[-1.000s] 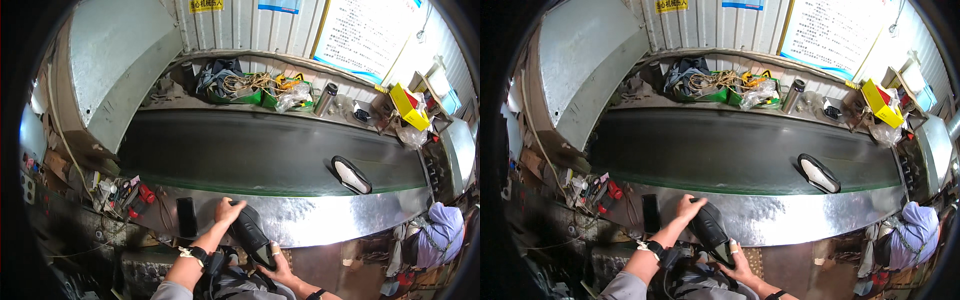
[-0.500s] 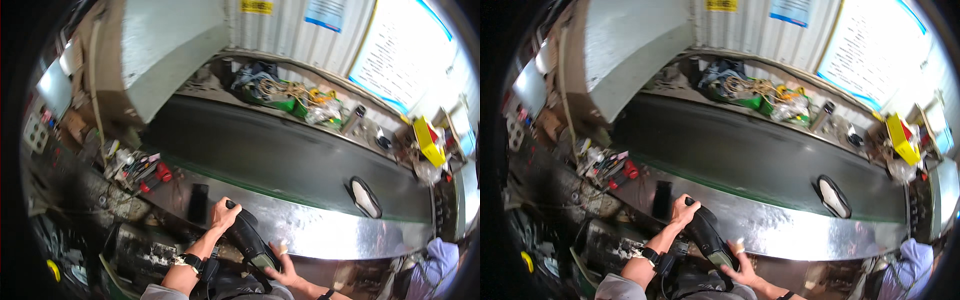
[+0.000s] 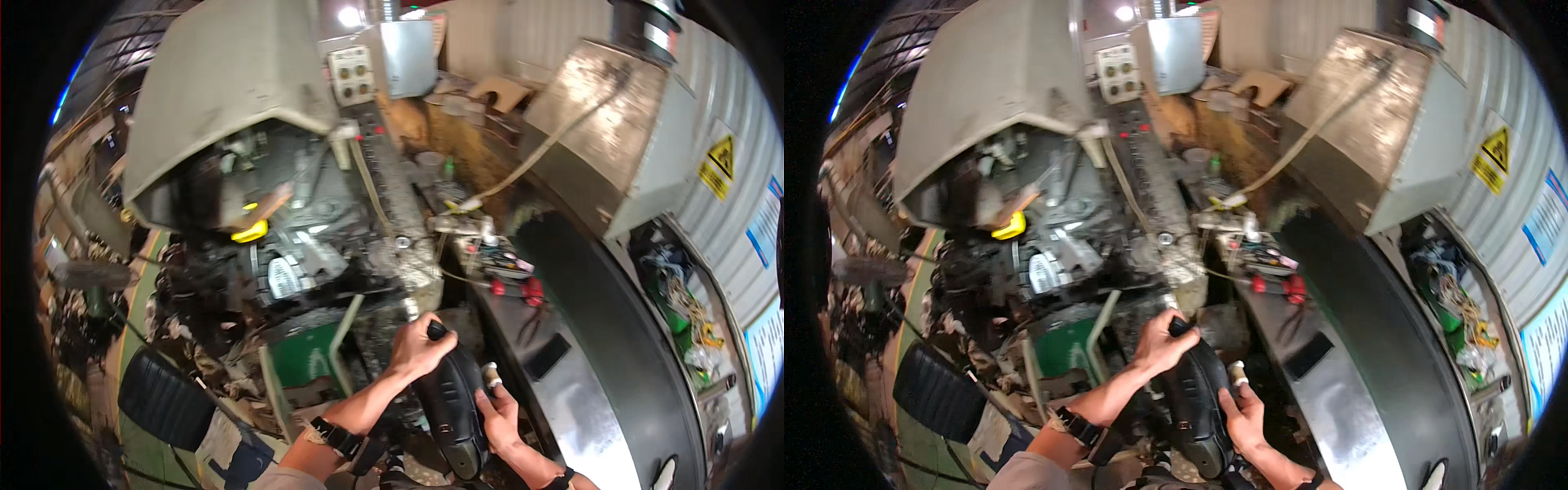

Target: Operating a lasting machine to bond and shape shoe components at a factory workstation.

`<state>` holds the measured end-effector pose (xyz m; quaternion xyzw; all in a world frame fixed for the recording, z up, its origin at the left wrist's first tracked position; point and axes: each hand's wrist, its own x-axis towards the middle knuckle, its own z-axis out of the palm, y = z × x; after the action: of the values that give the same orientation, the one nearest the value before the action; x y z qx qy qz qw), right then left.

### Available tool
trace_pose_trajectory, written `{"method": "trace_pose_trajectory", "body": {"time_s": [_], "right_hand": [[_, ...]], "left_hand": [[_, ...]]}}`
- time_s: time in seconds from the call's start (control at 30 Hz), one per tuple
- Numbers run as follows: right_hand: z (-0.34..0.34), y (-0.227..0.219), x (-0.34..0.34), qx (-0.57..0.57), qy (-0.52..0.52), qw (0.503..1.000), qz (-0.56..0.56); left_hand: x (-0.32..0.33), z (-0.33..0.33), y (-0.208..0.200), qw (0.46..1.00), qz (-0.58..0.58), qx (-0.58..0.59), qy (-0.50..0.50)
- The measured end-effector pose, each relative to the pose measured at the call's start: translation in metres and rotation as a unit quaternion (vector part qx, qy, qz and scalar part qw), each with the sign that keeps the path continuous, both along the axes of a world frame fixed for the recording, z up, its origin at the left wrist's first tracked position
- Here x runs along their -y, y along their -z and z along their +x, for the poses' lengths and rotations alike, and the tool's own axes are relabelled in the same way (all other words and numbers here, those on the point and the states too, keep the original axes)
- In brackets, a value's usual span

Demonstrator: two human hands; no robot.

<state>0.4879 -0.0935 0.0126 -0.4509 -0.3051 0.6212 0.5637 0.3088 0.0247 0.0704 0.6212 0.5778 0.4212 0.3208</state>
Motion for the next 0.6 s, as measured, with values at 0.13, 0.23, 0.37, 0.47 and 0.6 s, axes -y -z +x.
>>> {"method": "trace_pose_trajectory", "body": {"time_s": [0.13, 0.23, 0.37, 0.47, 0.6], "right_hand": [[-0.119, -0.021, -0.028, 0.045, -0.115, 0.992, 0.010], [-0.180, -0.006, -0.056, 0.019, -0.182, 0.983, 0.006], [-0.256, -0.049, -0.071, -0.097, -0.183, 0.978, -0.040], [-0.293, -0.050, -0.092, -0.095, -0.201, 0.973, -0.062], [-0.317, -0.038, -0.119, -0.107, -0.192, 0.974, -0.052]], "left_hand": [[0.014, -0.134, -0.024, 0.979, 0.052, -0.026, -0.194], [0.015, -0.216, -0.049, 0.958, -0.041, 0.181, -0.218], [0.052, -0.278, -0.024, 0.921, 0.072, 0.259, -0.284], [0.085, -0.292, 0.000, 0.856, 0.001, 0.440, -0.273], [0.084, -0.286, -0.006, 0.783, -0.098, 0.555, -0.264]]}}
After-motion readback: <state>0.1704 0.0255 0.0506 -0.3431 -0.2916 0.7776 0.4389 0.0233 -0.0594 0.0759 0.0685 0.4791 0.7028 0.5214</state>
